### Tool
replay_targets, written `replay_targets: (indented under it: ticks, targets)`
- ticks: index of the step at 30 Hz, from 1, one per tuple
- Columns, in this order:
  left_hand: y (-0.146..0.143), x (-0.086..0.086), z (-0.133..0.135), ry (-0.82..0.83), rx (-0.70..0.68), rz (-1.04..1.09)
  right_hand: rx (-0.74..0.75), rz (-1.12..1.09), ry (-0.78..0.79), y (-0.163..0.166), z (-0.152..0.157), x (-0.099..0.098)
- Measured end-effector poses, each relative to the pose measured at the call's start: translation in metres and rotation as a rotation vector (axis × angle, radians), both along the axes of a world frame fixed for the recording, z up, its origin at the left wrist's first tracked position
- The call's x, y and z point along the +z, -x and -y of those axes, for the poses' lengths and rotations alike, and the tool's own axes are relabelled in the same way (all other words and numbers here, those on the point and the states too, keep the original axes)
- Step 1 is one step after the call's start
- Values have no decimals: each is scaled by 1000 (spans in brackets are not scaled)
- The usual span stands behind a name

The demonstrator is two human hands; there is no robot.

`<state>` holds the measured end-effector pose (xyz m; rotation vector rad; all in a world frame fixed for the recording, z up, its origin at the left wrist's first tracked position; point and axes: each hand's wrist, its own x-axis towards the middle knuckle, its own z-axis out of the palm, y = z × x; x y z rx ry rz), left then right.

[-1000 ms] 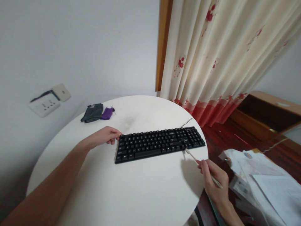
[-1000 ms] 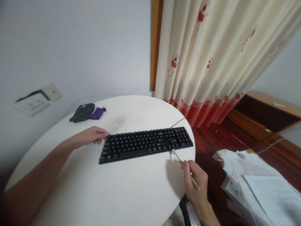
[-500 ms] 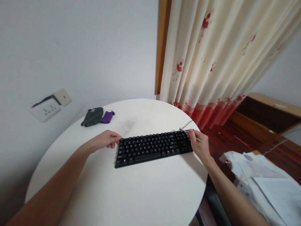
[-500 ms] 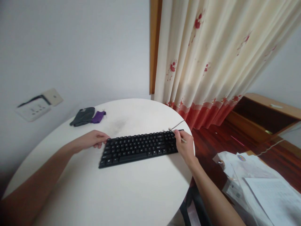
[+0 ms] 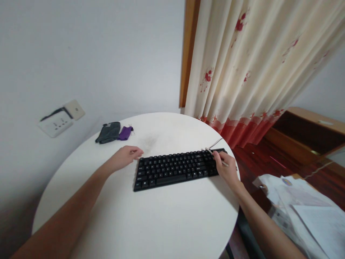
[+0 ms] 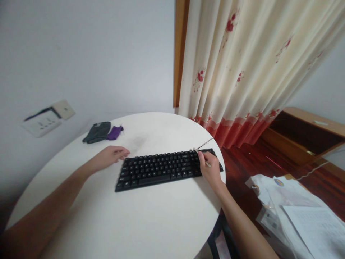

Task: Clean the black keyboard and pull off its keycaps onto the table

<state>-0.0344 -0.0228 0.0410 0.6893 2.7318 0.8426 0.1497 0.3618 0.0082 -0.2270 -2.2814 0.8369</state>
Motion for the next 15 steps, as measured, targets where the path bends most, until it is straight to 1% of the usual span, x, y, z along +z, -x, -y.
replay_targets:
  ticks: [1,2,4,5,7,9,12,15]
  targets:
    - [-6,2,-6,-18,38,-145,1,-9,4,0,0,-1]
    - [-14,4,-14,-30,38,-271,1,-19,8,0,1,-2]
    - [-35,7,-31,-18,-88,-439,1,-36,17,0,2,-3]
    - [-47,7,-40,23,-179,-480,1,-39,21,0,2,-3]
    - [-71,5,-57,112,-311,-507,-3,-38,26,0,2,-4]
    - [-88,2,-70,171,-395,-518,-7,-28,26,-1,2,-4]
    - [-98,-7,-78,213,-430,-518,-7,-17,23,-4,3,-4]
    - [-95,-13,-78,235,-418,-508,5,-24,30,-10,5,-4]
